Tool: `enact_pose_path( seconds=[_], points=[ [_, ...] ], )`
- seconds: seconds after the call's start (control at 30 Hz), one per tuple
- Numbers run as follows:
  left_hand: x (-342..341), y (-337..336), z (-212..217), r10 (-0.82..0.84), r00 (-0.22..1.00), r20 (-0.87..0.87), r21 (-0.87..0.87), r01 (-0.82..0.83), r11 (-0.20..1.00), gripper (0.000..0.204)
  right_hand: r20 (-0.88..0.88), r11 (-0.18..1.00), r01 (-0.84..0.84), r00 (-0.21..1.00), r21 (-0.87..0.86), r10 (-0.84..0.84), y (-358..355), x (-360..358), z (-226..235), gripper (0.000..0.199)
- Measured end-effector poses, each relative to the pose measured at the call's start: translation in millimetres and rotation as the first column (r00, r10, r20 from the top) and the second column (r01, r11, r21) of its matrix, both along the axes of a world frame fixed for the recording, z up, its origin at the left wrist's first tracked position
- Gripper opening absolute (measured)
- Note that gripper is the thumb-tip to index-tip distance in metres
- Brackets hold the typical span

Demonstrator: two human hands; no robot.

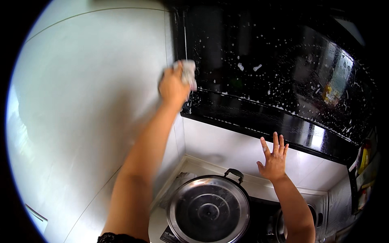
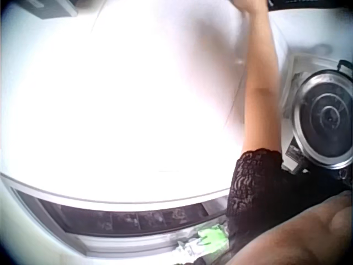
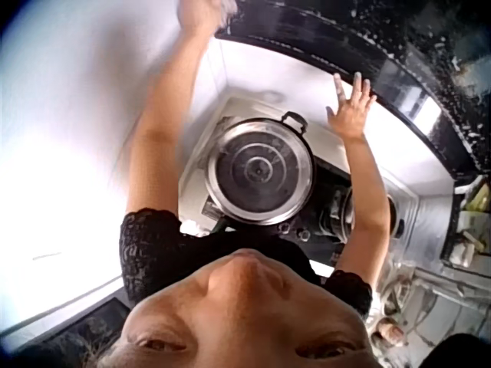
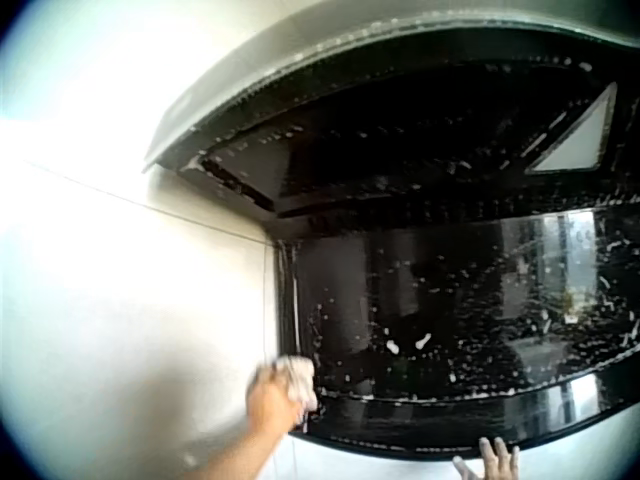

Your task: The person wrings out a soapy cloth at the sink and then proceeds to wipe the exterior surface of a black range hood above the stove. They scrub the hood with the cloth, covering the front panel and edges, while pots remain on the stovetop below.

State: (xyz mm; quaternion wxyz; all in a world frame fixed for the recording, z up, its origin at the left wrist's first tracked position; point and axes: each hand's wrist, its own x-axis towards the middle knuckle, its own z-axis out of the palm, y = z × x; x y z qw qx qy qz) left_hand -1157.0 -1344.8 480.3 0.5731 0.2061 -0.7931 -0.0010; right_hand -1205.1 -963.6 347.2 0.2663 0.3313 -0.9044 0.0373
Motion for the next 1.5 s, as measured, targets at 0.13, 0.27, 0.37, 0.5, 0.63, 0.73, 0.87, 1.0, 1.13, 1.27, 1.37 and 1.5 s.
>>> enact_pose_path(
  seconds=[0.13, 0.27, 0.37, 0.5, 0.63, 0.73, 0.87, 1.0, 1.13, 1.27, 1.37, 1.5],
  points=[
    [2.7, 15.5, -85.2, -0.105, 0.993, 0.046, 0.170, 0.096, 0.981, 0.059, 0.013, 1.000, 0.019, 1.000, -0.010, -0.019, 0.4, 0.2, 0.3, 0.102],
    [-0.3, 2.5, -35.2, -0.097, 0.991, -0.091, 0.041, 0.101, 0.994, 0.054, 0.019, 1.000, -0.012, 1.000, -0.013, 0.013, 1.3, -1.5, 0.9, 0.101],
    [2.7, -8.8, 56.8, -0.103, 0.986, -0.134, -0.011, 0.102, 0.995, 0.052, 0.022, 0.999, -0.028, 0.999, -0.025, 0.029, 1.3, -1.0, 1.6, 0.100],
    [3.1, 9.2, 137.7, -0.087, 0.948, -0.306, 0.122, 0.129, 0.984, 0.042, 0.007, 0.999, -0.015, 1.000, -0.034, 0.015, 2.1, -2.9, -2.7, 0.100],
    [-13.3, -2.5, 93.9, -0.104, 0.924, -0.367, 0.117, 0.156, 0.981, 0.028, -0.009, 0.998, -0.033, 0.999, -0.053, 0.033, 0.5, -4.8, -4.9, 0.099],
    [-13.1, 0.6, 9.4, -0.158, 0.934, -0.320, 0.136, 0.211, 0.968, 0.035, -0.009, 0.997, -0.036, 0.999, -0.071, 0.035, -0.1, -3.6, -2.8, 0.098],
    [-3.5, 10.9, -42.9, -0.178, 0.967, -0.182, 0.221, 0.217, 0.951, 0.050, 0.001, 0.997, -0.030, 1.000, -0.072, 0.030, 2.1, -3.9, -3.8, 0.097],
    [9.2, 14.7, 52.1, -0.370, 0.899, -0.236, 0.288, 0.428, 0.856, 0.034, 0.005, 0.998, -0.024, 1.000, -0.062, 0.024, 2.1, -3.8, -2.6, 0.096],
    [2.6, -1.8, 78.4, -0.192, 0.965, -0.179, 0.271, 0.236, 0.933, 0.037, -0.013, 0.995, -0.048, 0.999, -0.089, 0.047, -2.2, -2.5, -3.7, 0.097],
    [5.4, 5.8, 18.5, -0.120, 0.993, 0.019, 0.213, 0.114, 0.970, 0.060, -0.021, 0.994, -0.049, 0.999, -0.098, 0.048, 0.4, -5.0, -5.6, 0.098],
    [7.0, 1.1, 24.6, -0.167, 0.983, -0.079, 0.157, 0.178, 0.971, 0.054, -0.021, 0.995, -0.054, 0.998, -0.088, 0.052, 0.7, -5.6, -4.6, 0.098],
    [9.8, -1.7, 99.3, -0.191, 0.967, -0.169, 0.220, 0.226, 0.949, 0.047, -0.019, 0.995, -0.062, 0.998, -0.079, 0.061, -0.1, -3.6, -2.6, 0.098]
  ],
)
